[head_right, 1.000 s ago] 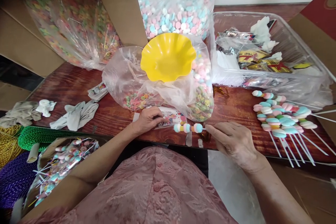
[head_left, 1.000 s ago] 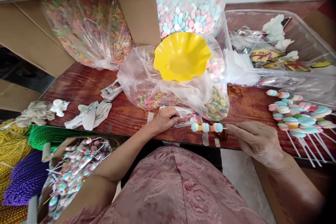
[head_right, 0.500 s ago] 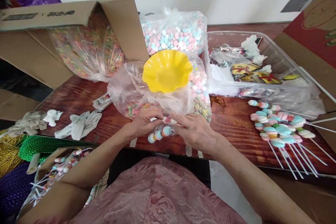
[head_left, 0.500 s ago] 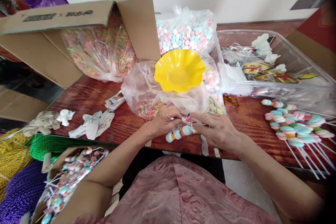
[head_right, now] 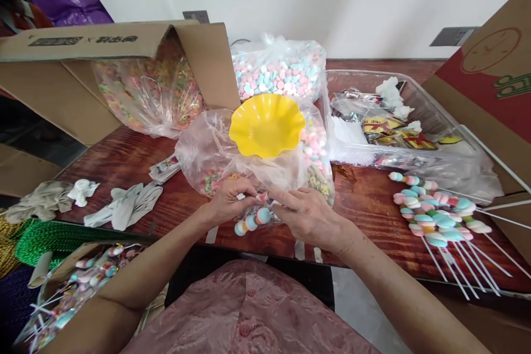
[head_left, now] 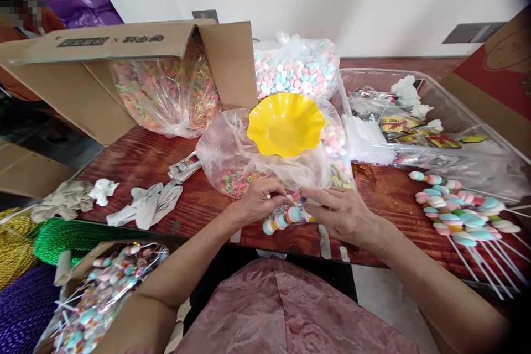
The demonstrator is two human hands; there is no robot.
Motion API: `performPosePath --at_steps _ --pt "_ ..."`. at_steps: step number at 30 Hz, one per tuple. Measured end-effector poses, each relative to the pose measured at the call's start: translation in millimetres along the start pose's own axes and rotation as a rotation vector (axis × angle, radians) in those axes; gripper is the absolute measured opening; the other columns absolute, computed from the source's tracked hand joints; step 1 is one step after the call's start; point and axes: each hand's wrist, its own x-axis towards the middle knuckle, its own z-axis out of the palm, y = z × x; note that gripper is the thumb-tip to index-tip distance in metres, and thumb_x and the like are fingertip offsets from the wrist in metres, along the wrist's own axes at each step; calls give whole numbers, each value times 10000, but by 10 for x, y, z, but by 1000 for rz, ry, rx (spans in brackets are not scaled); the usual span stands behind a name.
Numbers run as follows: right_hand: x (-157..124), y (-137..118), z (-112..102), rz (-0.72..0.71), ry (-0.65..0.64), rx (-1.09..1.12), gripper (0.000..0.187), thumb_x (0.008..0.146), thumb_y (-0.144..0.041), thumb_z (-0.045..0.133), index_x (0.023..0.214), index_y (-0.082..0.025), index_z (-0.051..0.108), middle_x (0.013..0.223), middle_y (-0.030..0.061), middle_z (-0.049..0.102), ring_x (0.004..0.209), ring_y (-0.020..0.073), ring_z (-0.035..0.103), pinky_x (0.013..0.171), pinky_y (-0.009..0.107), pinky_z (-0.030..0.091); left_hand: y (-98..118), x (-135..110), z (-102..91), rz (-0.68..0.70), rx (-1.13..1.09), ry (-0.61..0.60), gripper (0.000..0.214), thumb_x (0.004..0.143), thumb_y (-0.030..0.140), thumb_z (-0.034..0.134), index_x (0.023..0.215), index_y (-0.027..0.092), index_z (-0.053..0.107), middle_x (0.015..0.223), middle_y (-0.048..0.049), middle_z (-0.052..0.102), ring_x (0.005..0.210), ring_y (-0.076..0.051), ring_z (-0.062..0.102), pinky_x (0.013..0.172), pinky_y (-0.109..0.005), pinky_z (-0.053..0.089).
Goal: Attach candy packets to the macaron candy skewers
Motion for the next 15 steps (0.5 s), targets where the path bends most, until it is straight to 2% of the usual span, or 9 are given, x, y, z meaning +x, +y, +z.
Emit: performPosePath --at_steps 4,8,11,15 --pt "36 -33 83 -27 -42 20 270 914 -56 424 986 -162 661 968 56 691 684 112 599 597 247 453 18 5 -9 31 15 9 251 887 331 666 711 153 674 664 -12 671 625 -103 578 643 -236 440" --pt "48 -92 152 -33 -1 50 263 920 -70 422 963 -157 666 921 62 685 773 138 624 695 277 518 35 11 -30 77 74 -19 271 924 326 595 715 163 651 653 -12 650 635 -111 572 649 -248 449" --pt "30 -105 172 -51 -56 87 235 913 -73 456 995 -149 662 879 54 680 814 148 634 759 297 530 18 16 -51 99 61 -67 269 930 326 586 715 173 638 651 -12 642 633 -117 568 663 -265 452" --pt "-54 -56 143 -91 -109 107 211 905 -74 479 998 -147 654 1013 82 713 848 159 651 741 304 525 -54 -10 -84 83 37 -90 257 923 314 604 717 166 645 652 -19 649 633 -121 577 671 -272 449"
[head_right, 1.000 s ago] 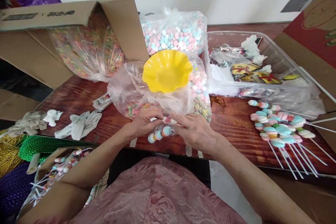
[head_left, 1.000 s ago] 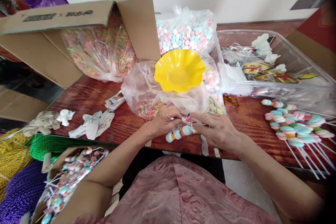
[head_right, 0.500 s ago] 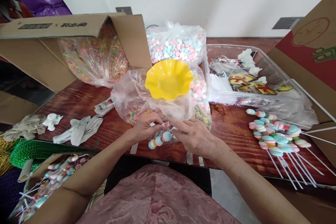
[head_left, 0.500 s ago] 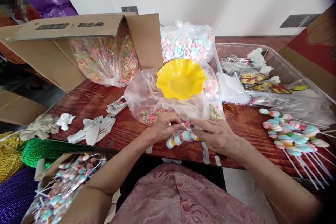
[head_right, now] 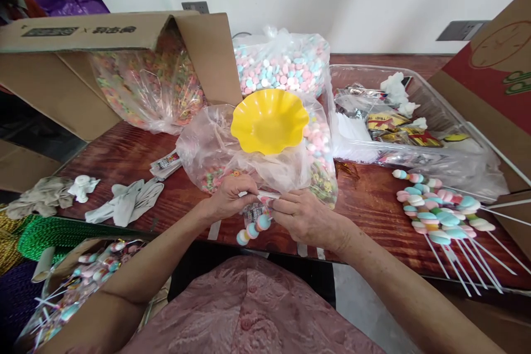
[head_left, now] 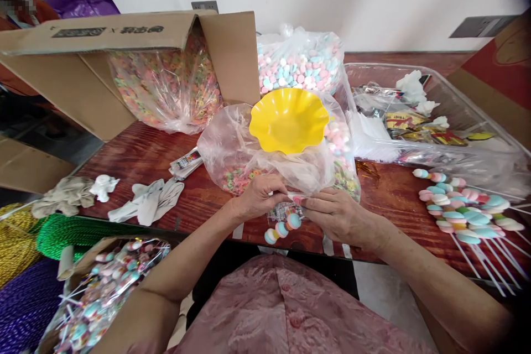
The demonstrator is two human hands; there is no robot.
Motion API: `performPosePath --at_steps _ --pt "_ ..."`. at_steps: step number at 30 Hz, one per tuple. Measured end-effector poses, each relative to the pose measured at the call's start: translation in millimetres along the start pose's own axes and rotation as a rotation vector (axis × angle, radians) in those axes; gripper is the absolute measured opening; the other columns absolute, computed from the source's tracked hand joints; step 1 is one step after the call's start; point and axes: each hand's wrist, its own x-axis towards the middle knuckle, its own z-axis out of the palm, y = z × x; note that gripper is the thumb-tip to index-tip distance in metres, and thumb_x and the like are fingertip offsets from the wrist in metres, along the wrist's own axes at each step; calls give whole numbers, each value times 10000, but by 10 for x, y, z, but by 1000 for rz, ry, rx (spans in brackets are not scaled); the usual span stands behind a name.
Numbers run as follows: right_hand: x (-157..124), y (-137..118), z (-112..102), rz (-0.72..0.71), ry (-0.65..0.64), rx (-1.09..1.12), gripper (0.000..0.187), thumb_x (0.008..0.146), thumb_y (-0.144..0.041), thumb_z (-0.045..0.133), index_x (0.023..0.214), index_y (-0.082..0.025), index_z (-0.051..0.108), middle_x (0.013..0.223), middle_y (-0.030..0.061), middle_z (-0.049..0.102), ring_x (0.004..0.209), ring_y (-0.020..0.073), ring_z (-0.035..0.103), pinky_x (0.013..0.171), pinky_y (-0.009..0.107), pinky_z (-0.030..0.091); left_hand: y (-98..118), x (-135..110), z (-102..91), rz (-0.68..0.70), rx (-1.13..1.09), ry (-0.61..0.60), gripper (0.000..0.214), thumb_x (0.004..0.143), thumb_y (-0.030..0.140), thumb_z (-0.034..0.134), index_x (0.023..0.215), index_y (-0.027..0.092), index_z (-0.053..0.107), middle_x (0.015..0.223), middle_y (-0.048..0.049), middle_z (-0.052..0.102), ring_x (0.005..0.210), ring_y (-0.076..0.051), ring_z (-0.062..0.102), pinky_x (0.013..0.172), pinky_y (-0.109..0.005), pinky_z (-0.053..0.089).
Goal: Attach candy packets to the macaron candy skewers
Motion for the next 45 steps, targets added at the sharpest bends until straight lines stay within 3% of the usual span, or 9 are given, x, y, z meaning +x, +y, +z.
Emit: performPosePath --at_steps 5,8,11,20,26,29,35,41,45 --pt "-261 26 -307 137 54 46 231 925 -96 484 1056 -174 658 1182 104 704 959 172 692 764 296 561 -120 -88 -22 -82 6 58 279 885 349 663 683 157 655 637 -15 668 601 -112 581 652 -259 444" --pt "-437 12 -553 318 142 63 297 905 -76 519 1122 -215 665 1150 97 719 1039 188 696 828 294 581 -154 -124 -14 -127 -1 73 272 856 346 700 668 152 663 622 -8 665 584 -103 572 625 -242 437" --pt "-554 -11 -672 476 287 36 340 853 -30 590 1111 -232 682 1046 85 739 926 177 723 803 260 590 -140 -136 25 -184 -20 74 259 840 343 718 675 148 678 622 -5 659 574 -95 560 589 -225 422" --pt "-641 -33 -568 381 211 -246 275 864 -40 586 1066 -207 668 918 78 749 810 180 720 671 269 543 -106 -176 165 -278 -93 83 252 828 350 723 683 146 692 621 0 642 577 -91 555 567 -212 413" --pt "-594 -109 -579 250 93 -398 208 875 -46 555 1021 -154 657 869 80 739 716 164 669 625 291 474 -74 -221 219 -158 -26 23 241 859 341 702 719 145 696 652 -22 671 620 -109 581 613 -227 431" --pt "-568 -138 -546 276 79 -332 205 880 -45 551 1016 -148 665 858 71 735 684 146 658 599 273 461 -72 -236 283 -77 52 -20 221 893 318 659 745 160 705 664 -24 672 656 -122 588 654 -242 446" --pt "-670 -71 -455 487 108 125 233 914 -82 556 1083 -189 674 924 60 738 771 123 699 636 198 522 -127 -283 344 -36 125 -46 237 930 285 575 761 172 698 688 -40 665 696 -141 599 670 -257 465" --pt "-623 -112 -346 367 64 -113 248 904 -69 521 1065 -168 680 931 56 745 740 148 692 636 255 520 -107 -340 386 -54 41 -30 221 920 306 605 765 173 689 695 -32 670 679 -133 601 675 -253 465" --pt "-556 -133 -273 348 93 -123 216 911 -84 530 1062 -166 662 954 51 747 733 143 693 634 256 512 -131 -368 425 -65 92 -23 235 926 332 593 784 166 680 723 -39 656 714 -142 596 683 -257 468"
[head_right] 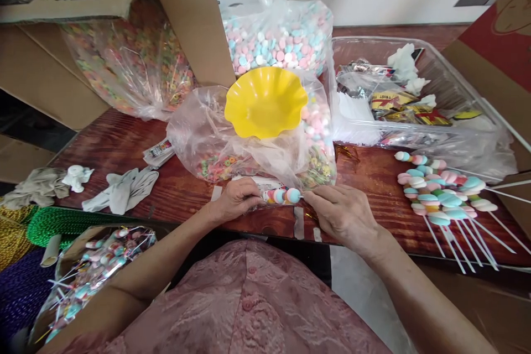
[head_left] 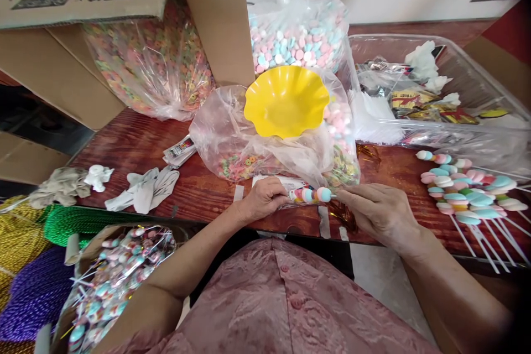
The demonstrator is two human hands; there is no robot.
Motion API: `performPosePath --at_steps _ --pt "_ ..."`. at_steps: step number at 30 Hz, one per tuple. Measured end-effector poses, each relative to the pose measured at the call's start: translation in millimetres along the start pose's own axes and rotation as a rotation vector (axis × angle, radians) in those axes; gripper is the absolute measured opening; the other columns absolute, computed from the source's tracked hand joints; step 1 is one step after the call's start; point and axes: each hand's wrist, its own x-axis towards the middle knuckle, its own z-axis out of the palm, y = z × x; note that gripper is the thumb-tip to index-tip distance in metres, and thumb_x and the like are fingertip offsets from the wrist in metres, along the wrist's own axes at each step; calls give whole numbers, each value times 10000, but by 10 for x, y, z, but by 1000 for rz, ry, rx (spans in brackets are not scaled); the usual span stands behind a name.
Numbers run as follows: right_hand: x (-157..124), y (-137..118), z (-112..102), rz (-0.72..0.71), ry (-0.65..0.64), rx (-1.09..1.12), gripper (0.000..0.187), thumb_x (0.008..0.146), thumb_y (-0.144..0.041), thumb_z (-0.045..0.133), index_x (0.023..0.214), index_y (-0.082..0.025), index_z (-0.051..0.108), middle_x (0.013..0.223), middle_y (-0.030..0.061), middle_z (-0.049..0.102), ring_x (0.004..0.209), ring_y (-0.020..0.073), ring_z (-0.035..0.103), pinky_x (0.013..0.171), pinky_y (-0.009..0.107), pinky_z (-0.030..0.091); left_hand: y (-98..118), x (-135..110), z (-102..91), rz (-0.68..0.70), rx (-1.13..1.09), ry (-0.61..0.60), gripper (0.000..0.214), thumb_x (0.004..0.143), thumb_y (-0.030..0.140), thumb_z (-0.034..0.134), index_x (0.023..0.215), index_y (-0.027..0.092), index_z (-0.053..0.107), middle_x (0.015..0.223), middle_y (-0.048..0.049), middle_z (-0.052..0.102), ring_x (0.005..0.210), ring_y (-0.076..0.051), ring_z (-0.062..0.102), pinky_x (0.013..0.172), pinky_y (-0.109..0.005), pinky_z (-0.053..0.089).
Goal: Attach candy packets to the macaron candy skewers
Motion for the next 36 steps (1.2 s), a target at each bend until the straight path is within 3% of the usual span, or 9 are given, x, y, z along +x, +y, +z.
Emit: performPosePath --at_steps 4,7,10,14,17,19,23,31,36 --pt "-10 17 23 34 51 70 230 900 -107 581 1100 -199 646 957 46 742 784 150 700 662 258 527 0 12 -20 -11 33 23 280 899 383 631 1041 144 671 962 -113 685 902 -199 628 799 -319 505" --pt "-22 0 39 27 103 72 260 887 -90 592 1112 -211 644 950 46 738 793 150 695 694 270 535 70 40 -39 -27 -7 -96 336 916 387 606 1149 146 623 1067 -131 683 989 -222 633 865 -339 499" --pt "-11 -52 66 7 124 42 260 888 -84 574 1103 -206 653 964 55 736 829 163 692 744 289 529 167 58 -32 -140 -36 -200 312 947 421 550 1119 163 588 999 -87 687 892 -200 639 779 -302 493" --pt "50 -77 66 108 -22 2 198 949 -166 499 976 -206 690 823 34 719 664 140 637 617 273 444 262 48 -26 -243 46 -297 372 940 521 519 1050 167 540 897 -52 652 771 -185 605 678 -281 452" --pt "113 -25 20 224 -171 76 286 1002 -273 435 906 -201 695 744 32 692 588 138 589 542 280 345 292 38 -42 -204 127 -385 467 867 571 609 1070 159 527 924 -71 649 821 -220 615 718 -310 460" --pt "156 20 -22 257 -241 129 347 1019 -334 397 879 -206 688 717 40 684 576 150 577 538 294 306 303 45 -58 -167 178 -422 401 888 497 610 1079 154 525 963 -94 654 877 -242 625 765 -331 470" --pt "249 55 -106 200 -335 69 336 1001 -267 369 849 -206 662 615 45 635 511 161 511 530 322 217 360 115 -117 -223 254 -438 240 943 381 531 1064 173 524 999 -105 655 937 -244 625 810 -339 472" --pt "338 -94 -52 24 -387 -79 196 873 -82 439 820 -173 604 694 26 624 563 124 481 558 305 153 479 277 -155 -409 -100 -514 291 924 460 557 1049 197 540 984 -38 649 878 -197 592 773 -298 440" --pt "350 -135 40 22 -433 -68 222 807 -39 437 858 -163 613 698 29 616 579 123 477 567 306 157 442 256 -111 -416 -96 -523 356 873 510 618 1014 191 549 921 -17 638 837 -194 586 729 -290 425"
